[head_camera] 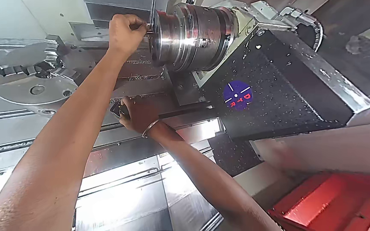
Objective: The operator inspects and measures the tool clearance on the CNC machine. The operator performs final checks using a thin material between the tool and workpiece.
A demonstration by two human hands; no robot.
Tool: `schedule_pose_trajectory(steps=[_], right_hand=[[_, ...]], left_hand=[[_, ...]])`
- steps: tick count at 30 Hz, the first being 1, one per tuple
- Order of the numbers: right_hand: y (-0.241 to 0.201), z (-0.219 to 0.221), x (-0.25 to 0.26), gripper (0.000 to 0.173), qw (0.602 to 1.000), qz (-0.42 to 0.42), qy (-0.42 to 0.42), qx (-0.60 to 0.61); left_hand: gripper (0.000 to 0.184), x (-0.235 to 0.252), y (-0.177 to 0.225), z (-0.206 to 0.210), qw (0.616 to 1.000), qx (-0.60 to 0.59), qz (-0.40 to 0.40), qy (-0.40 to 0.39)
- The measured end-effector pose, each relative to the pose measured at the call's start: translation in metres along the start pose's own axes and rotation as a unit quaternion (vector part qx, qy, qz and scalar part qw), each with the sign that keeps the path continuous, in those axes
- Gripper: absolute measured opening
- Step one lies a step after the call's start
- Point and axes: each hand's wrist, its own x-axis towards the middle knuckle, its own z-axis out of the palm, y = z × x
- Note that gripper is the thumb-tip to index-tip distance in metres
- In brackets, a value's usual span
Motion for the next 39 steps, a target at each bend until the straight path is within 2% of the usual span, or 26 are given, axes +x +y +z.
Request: schedule_pose_trajectory(steps=[5,10,18,24,30,34,39], right_hand=[[-0.0004,-0.0004,0.0001,0.061,1.0,0.009,0.006,-0.018],[-0.0008,-0.001,0.0002,0.047,1.0,-0.004,0.008,-0.011],[-0.0015,-0.0011,-0.0001,0.059,1.0,0.013,0.005,-0.007],[-0.0013,-0.0017,-0.0016,0.047,1.0,-0.008,0.007,0.004],[-0.0018,-0.0004,-0.0005,0.065,1.0,0.025,0.0,-0.001],[-0.0038,0.0001,0.0,0.055,1.0,0.023,0.008,0.001],[-0.0004,0.002,-0.0004,0.056,1.0,0.016,0.005,0.002]], left_hand=[[0.023,0.0003,0.0008,0.0005,1.0,0.002,0.013,-0.002],[0.025,0.0008,-0.0025,0.0002,1.0,0.015,-0.004,-0.011],[0.025,-0.0008,-0.0017,0.0019,1.0,0.014,-0.011,-0.01],[0.025,0.0001,0.0027,-0.0023,1.0,0.014,-0.002,-0.011],[0.024,0.001,0.0042,-0.0032,1.0,0.0,-0.016,-0.017],[0.025,0.0024,0.0041,-0.0021,0.999,0.033,-0.02,-0.017],[0.025,0.0029,0.0051,-0.0005,0.999,0.026,-0.018,-0.013]])
